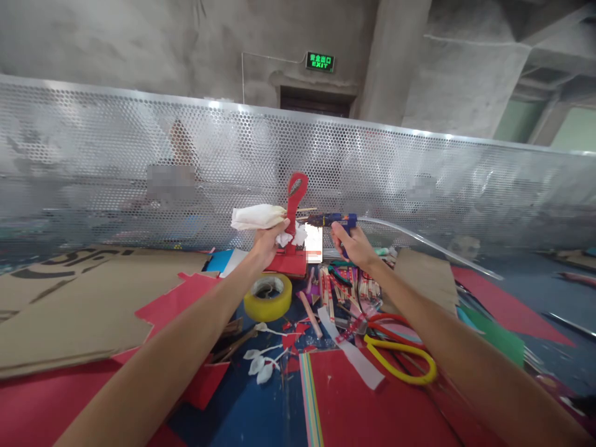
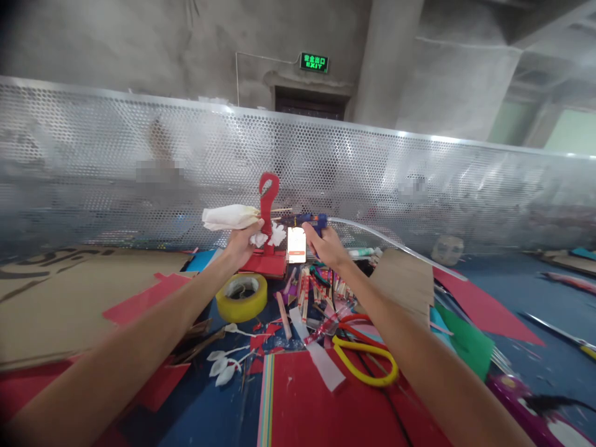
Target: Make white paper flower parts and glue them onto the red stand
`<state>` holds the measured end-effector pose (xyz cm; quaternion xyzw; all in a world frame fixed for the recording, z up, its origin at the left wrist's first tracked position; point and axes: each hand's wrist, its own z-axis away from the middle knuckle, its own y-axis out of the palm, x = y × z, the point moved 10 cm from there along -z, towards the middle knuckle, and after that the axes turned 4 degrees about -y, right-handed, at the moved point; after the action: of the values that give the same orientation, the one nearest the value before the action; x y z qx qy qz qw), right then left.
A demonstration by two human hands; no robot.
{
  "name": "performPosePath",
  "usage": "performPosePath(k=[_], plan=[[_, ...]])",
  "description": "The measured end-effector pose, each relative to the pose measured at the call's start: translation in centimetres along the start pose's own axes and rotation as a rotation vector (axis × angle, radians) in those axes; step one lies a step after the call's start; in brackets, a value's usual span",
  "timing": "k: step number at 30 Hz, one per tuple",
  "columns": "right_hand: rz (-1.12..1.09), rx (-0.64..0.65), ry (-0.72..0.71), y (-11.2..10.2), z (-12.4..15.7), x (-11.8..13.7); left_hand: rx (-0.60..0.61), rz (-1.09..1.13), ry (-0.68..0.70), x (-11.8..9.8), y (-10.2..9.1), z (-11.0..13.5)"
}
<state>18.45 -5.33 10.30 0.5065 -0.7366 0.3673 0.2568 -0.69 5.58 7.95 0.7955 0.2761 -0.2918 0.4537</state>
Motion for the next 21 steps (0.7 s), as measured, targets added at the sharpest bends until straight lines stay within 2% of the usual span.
performPosePath(k=[6, 12, 21], plan=[[-0.075, 0.061, -0.017, 0.80, 0.11, 0.39, 0.014, -0.006, 0.000, -0.10, 0.33, 0.15], [-0.061, 0.000, 0.015, 0.49, 0.03, -0.07, 0.005, -0.018, -0.003, -0.15, 0.38, 0.23], [-0.125, 0.005, 0.015, 0.54, 0.08, 0.10, -0.001, -0.015, -0.005, -0.30, 0.55, 0.44]])
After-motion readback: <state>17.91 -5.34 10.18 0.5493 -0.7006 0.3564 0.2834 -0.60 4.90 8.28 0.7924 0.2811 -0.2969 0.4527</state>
